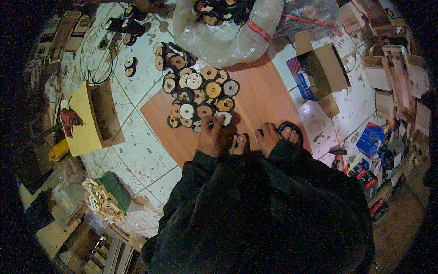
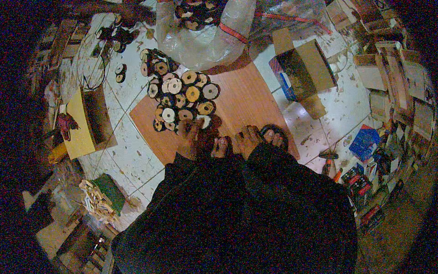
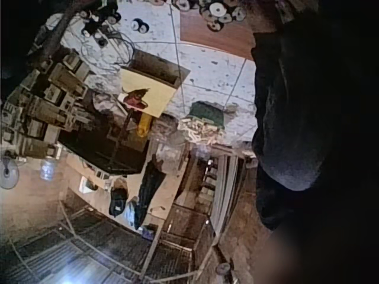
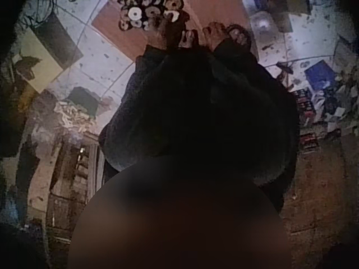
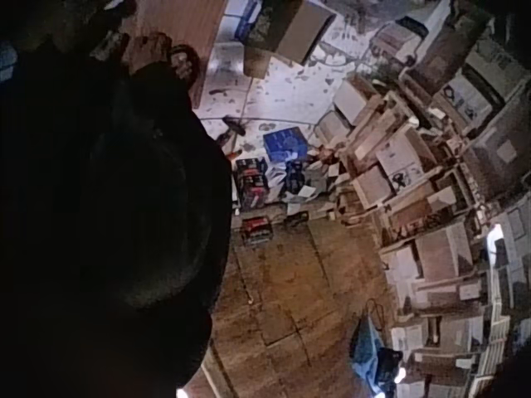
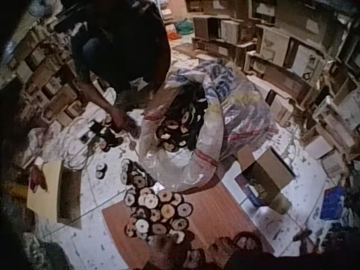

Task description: The person sits on the floor and repeatedly picks up small circular wooden discs, aligns them, and stacks them into a growing pile. The person also briefly handles small rectangular wooden pieces from a green container.

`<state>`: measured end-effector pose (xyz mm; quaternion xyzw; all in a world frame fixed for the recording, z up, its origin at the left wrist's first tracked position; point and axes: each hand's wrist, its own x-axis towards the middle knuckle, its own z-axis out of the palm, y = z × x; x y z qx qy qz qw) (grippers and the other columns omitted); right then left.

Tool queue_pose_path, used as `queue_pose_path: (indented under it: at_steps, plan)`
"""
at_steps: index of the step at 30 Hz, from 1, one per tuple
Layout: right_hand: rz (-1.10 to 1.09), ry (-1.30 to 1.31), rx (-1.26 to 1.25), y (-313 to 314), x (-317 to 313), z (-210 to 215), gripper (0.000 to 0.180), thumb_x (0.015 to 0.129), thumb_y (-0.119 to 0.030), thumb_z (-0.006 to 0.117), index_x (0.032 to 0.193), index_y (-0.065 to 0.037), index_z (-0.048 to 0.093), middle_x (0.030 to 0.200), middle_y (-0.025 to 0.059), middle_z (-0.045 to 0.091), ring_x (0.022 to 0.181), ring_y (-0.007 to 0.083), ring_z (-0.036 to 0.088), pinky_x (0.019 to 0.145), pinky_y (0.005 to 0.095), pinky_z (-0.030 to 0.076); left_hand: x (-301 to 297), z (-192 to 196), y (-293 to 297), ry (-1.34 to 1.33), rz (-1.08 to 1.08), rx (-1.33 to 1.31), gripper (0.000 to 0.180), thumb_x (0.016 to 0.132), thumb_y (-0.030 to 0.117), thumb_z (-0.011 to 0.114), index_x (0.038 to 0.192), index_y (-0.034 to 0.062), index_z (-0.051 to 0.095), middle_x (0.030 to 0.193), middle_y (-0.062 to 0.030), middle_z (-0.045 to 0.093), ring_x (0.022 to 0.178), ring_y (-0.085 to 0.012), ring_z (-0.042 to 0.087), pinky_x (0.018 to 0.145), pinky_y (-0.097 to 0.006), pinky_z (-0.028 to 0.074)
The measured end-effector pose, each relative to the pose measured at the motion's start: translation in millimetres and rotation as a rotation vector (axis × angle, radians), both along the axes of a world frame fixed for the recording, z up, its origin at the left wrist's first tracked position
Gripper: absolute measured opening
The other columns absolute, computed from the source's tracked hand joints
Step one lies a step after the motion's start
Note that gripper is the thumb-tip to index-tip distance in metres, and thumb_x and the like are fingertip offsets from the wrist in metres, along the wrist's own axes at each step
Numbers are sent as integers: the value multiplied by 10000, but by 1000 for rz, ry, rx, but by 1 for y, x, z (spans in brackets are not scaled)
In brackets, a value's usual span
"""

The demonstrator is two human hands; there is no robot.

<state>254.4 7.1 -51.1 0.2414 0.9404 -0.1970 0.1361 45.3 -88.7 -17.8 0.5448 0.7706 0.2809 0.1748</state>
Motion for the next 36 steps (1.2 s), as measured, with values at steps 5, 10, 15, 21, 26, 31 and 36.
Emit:
queue_pose_path:
  at_steps: [5, 10, 15, 21, 26, 31, 36]
  plan:
    - [-10, 82, 49, -2, 3, 3, 288, 816, -170, 521, 1067, -39, 572, 1131, 190, 509, 1062, 373, 477, 930, 463, 417, -12, -7, 26, 241, 130, 126, 541, 702, 14, 719, 1220, 63, 569, 1152, -230, 496, 1056, -396, 550, 833, -418, 506]
    - [-99, -18, 156, -4, 3, 12, 289, 808, -144, 522, 1077, -47, 568, 1113, 177, 508, 1058, 355, 486, 898, 442, 439, -25, -11, 26, 347, -27, 103, 565, 670, 75, 699, 1218, 58, 561, 1172, -223, 483, 1158, -438, 457, 964, -523, 403]
    - [-109, -79, 265, -16, -1, -5, 278, 805, -169, 533, 1056, -55, 564, 1108, 178, 516, 1051, 355, 502, 873, 433, 452, -35, 2, 39, 451, -53, 132, 385, 717, 97, 675, 1095, 75, 604, 1135, -180, 511, 1131, -397, 470, 913, -503, 400]
    - [-131, -125, 321, -18, 4, -43, 228, 782, -133, 532, 994, -76, 593, 1098, 148, 524, 1047, 331, 503, 851, 407, 457, -80, 34, 129, 226, -28, 349, 259, 803, 107, 654, 1035, 9, 597, 1067, -191, 541, 1000, -383, 540, 801, -427, 465]
    - [-137, 96, 187, -7, 3, -43, 225, 763, -114, 545, 977, -86, 608, 1039, 131, 546, 1035, 304, 514, 829, 405, 465, -133, 27, 256, 336, -47, 344, 614, 792, 187, 695, 1312, 25, 412, 1179, -261, 497, 1084, -437, 515, 909, -480, 457]
    - [-232, 317, 110, 34, -4, -32, 154, 686, -120, 641, 827, -57, 649, 860, 149, 599, 839, 342, 593, 737, 411, 488, -161, -15, 323, 387, -39, 285, 643, 779, 205, 721, 1319, 24, 422, 1260, -215, 500, 1147, -367, 518, 963, -430, 450]
    - [-804, 507, -830, 85, -6, -31, 151, 708, -108, 680, 815, -8, 644, 786, 105, 608, 698, 244, 611, 596, 347, 476, -189, -38, 343, -936, 7, 415, 382, 884, 231, 599, 1209, 38, 539, 1157, -119, 567, 1031, -267, 580, 867, -390, 502]
